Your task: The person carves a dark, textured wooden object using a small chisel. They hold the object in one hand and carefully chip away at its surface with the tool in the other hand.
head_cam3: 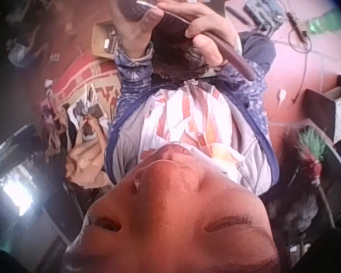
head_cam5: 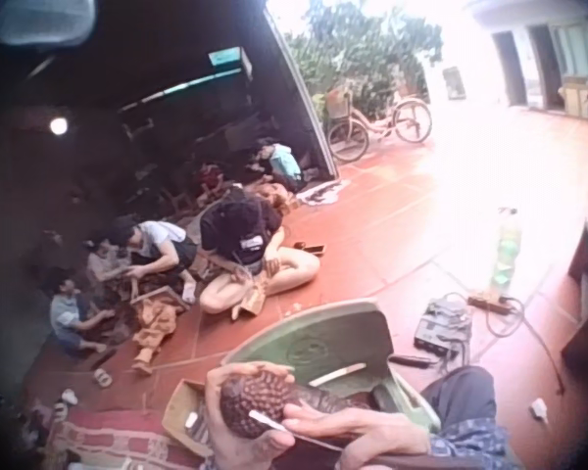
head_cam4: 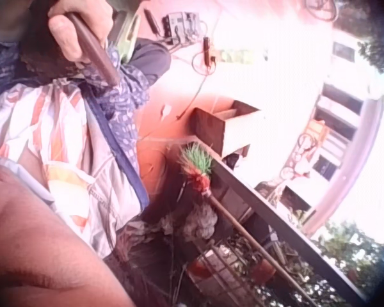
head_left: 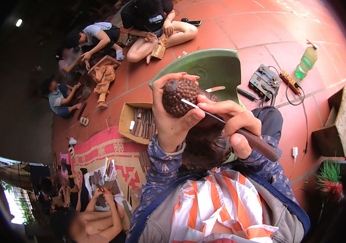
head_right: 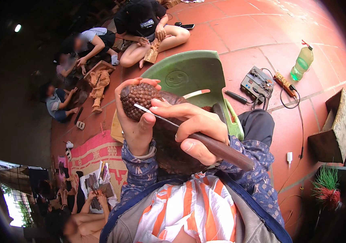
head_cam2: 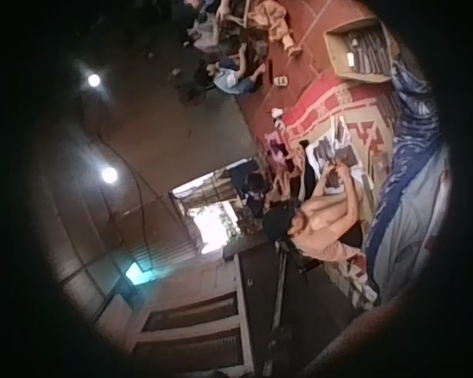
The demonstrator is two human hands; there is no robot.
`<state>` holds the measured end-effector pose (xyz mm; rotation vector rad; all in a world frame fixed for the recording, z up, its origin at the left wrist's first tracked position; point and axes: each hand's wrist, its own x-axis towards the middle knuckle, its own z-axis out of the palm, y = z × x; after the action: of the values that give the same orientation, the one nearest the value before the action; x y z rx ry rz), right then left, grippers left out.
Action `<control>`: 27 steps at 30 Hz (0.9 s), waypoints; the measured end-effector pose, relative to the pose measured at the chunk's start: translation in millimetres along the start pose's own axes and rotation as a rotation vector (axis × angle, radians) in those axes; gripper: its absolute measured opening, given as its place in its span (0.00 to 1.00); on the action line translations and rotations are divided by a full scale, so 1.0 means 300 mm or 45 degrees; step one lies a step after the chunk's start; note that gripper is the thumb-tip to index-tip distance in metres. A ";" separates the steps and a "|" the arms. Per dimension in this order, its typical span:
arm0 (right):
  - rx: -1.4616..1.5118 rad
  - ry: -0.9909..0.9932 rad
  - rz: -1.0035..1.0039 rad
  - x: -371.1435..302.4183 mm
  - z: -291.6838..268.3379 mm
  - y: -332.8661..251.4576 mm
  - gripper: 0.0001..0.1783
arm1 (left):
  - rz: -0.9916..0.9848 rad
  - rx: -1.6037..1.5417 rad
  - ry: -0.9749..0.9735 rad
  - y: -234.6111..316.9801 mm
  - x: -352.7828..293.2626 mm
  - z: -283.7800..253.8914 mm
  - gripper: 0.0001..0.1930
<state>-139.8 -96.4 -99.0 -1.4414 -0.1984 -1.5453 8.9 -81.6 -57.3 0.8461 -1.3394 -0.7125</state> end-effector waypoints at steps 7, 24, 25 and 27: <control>-0.053 -0.071 -0.078 0.009 -0.030 0.031 0.09 | 0.046 -0.101 -0.047 -0.016 0.002 -0.017 0.40; -0.168 0.099 0.047 -0.031 -0.105 -0.056 0.18 | 0.660 0.767 0.235 0.077 -0.050 -0.055 0.34; -0.187 0.061 0.044 -0.032 -0.112 -0.066 0.19 | 0.706 0.927 0.083 0.131 -0.084 -0.066 0.28; -0.180 0.020 -0.028 -0.038 -0.125 -0.079 0.27 | 0.664 1.012 -0.336 0.183 -0.111 -0.044 0.18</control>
<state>-184.0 -104.0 -107.9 -1.5407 -0.0973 -1.6145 16.5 -23.0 -28.7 0.9651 -2.0269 0.1584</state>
